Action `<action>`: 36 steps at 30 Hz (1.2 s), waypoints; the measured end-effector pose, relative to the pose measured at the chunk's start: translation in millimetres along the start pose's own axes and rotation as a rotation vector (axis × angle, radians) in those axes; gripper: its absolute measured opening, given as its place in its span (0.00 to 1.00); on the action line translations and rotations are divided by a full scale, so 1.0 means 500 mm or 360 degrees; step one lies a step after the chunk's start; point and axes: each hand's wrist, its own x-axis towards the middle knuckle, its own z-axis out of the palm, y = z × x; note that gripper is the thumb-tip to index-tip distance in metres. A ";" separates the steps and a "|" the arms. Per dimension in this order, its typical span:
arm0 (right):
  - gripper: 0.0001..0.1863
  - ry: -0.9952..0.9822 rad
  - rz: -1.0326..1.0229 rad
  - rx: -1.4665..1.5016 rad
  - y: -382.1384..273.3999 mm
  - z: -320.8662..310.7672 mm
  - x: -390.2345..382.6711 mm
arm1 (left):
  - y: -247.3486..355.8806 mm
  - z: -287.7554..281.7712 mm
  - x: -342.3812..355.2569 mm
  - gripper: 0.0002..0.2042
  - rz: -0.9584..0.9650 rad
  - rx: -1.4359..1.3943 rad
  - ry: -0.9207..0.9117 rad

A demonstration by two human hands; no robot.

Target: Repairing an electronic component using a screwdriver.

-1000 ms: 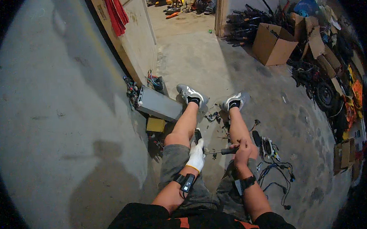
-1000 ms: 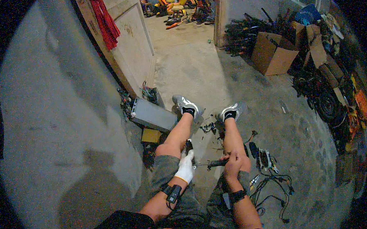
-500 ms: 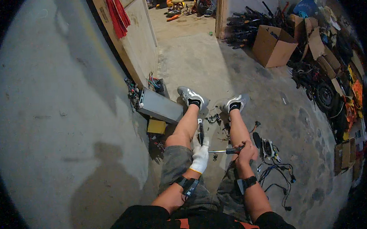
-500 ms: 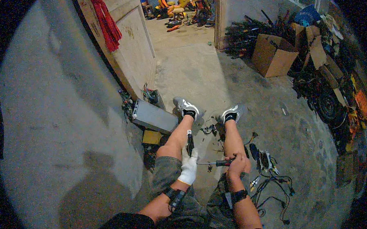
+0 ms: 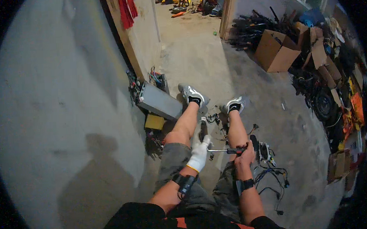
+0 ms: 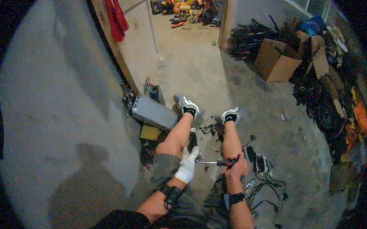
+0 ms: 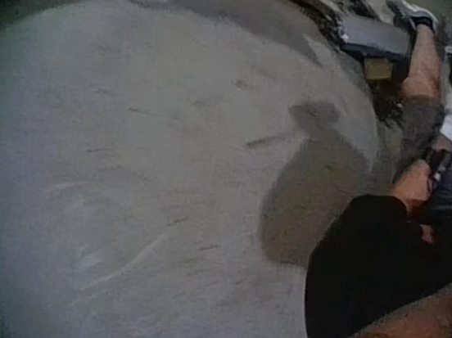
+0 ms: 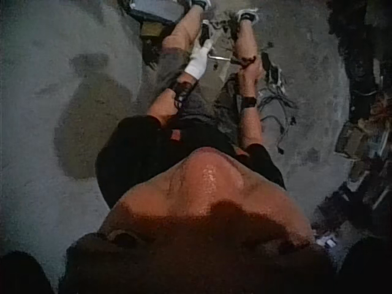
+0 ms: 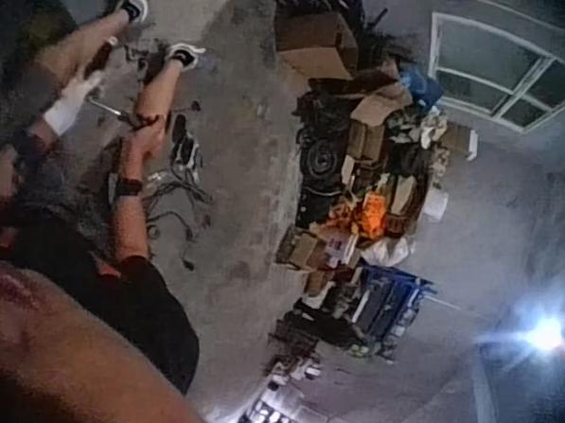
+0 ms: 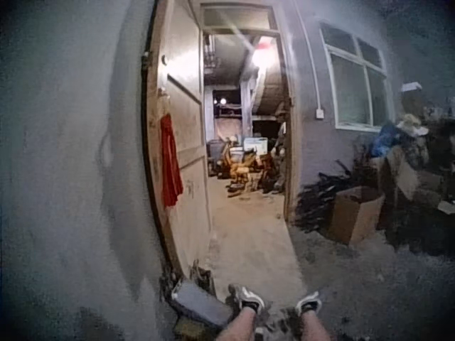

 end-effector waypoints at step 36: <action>0.22 -0.1004 0.0159 -0.3123 0.368 -0.148 0.184 | 0.043 -0.017 0.085 0.19 -0.0774 -0.1258 0.0581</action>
